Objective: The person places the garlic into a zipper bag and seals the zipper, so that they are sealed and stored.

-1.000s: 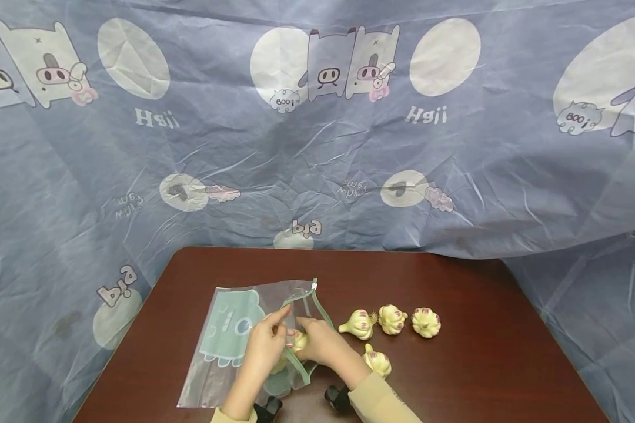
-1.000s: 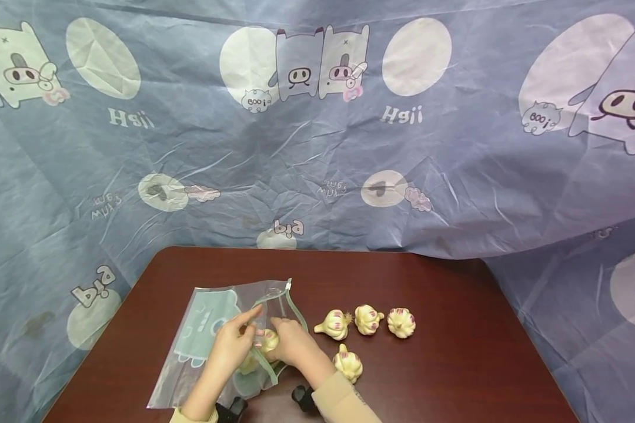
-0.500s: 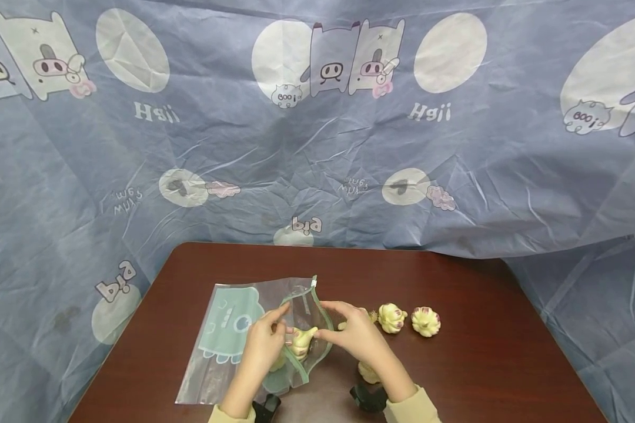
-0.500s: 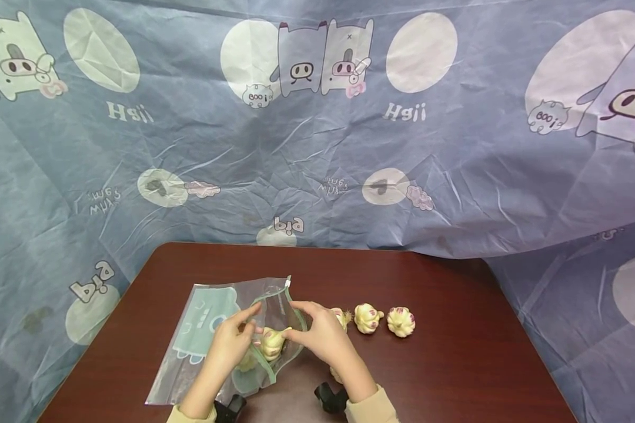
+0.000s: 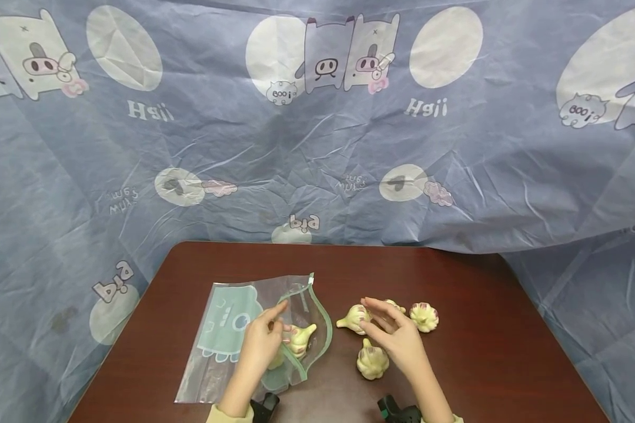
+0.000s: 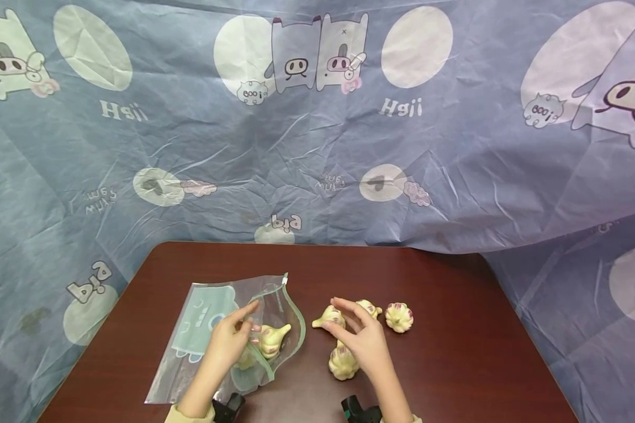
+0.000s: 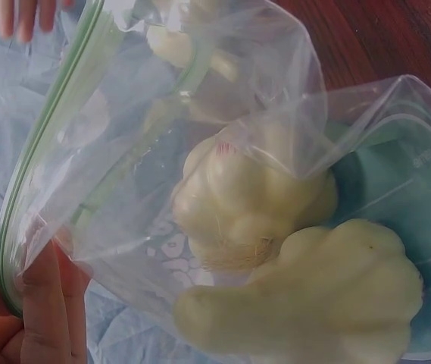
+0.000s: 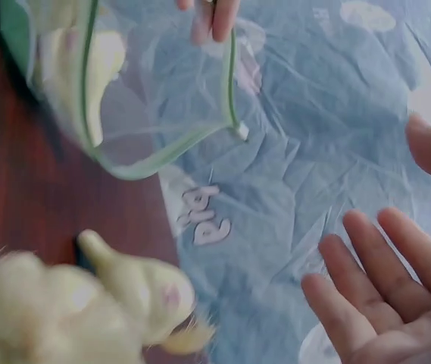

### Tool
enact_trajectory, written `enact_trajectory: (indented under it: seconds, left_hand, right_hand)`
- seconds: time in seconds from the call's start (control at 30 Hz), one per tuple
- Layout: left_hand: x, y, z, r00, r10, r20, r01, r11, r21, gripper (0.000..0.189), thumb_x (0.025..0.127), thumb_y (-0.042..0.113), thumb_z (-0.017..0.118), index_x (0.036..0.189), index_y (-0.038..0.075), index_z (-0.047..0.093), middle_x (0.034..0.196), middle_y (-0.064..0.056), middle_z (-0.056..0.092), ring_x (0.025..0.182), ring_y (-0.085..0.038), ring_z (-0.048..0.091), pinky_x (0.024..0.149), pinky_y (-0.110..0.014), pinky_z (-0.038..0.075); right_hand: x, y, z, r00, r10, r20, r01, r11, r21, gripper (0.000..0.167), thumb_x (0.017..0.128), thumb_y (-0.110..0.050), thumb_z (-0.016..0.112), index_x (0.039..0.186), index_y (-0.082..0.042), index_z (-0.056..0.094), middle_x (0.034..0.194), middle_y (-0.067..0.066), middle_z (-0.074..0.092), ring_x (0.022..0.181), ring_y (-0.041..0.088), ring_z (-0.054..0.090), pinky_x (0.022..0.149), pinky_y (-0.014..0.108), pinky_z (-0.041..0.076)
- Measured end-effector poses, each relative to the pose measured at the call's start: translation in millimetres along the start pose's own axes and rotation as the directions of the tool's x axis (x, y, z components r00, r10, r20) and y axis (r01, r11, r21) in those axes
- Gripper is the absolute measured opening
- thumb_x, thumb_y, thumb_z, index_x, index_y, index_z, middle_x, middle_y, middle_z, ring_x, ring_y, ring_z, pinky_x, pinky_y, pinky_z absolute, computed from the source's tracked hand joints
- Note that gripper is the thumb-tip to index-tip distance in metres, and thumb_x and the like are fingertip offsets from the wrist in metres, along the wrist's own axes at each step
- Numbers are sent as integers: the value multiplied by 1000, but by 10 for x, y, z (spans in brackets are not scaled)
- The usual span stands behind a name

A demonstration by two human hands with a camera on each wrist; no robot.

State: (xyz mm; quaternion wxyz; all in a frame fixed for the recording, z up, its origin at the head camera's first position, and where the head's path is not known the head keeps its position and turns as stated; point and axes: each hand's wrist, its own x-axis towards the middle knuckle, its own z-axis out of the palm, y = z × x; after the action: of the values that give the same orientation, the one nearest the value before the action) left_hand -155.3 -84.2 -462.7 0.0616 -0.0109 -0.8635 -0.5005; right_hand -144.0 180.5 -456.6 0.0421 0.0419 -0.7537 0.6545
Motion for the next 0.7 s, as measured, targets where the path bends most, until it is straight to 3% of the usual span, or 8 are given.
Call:
enact_trajectory:
  seconds: [0.13,0.23,0.4,0.5,0.63,0.7]
  left_hand:
    - [7,-9,-11,1000,-1,3,1,1000,-8,40,93,-3,52,131,4,63,123,-16,68,69,-13,66,43,-19,39]
    - [17,-8,-24,1000,-6,5,7,1000,-16,41,93,-4,51,131,4,63,123,-16,68,66,-11,65,42,-18,38]
    - [26,1,-52,1000,-16,2,16,1000,-15,41,93,-3,51,131,5,63,123,-15,68,63,-9,63,41,-18,37]
    - [23,8,-63,1000,-19,7,20,1000,-15,41,94,-3,50,132,5,63,124,-16,68,63,-10,64,41,-19,37]
    - [21,12,-68,1000,-17,15,17,1000,-19,41,94,-3,50,133,4,61,125,-17,67,64,-12,67,42,-19,40]
    - [21,13,-68,1000,-14,15,14,1000,-19,41,94,-3,50,133,4,62,124,-17,67,65,-12,68,44,-20,41]
  right_hand:
    - [-98,115,-77,993,-2,-120,7,999,40,50,85,-4,74,131,5,57,124,-1,66,114,-3,61,97,15,48]
    - [-177,191,-127,983,33,-182,-29,999,22,51,85,-5,75,132,3,57,122,-9,65,113,-7,59,96,13,47]
    - [-276,349,-182,969,136,-208,-151,987,-53,58,85,-16,76,137,-3,53,138,10,58,115,-15,51,98,6,41]
    - [-316,459,-176,961,186,-206,-214,970,-120,64,84,-22,78,140,-5,50,143,14,53,127,0,51,104,11,40]
    - [-354,587,-116,958,217,-190,-253,948,-193,73,82,-29,80,143,-6,46,146,14,51,141,28,41,115,34,34]
    - [-371,634,-75,956,229,-183,-265,941,-210,77,81,-30,81,144,-5,44,148,15,49,142,33,38,116,44,31]
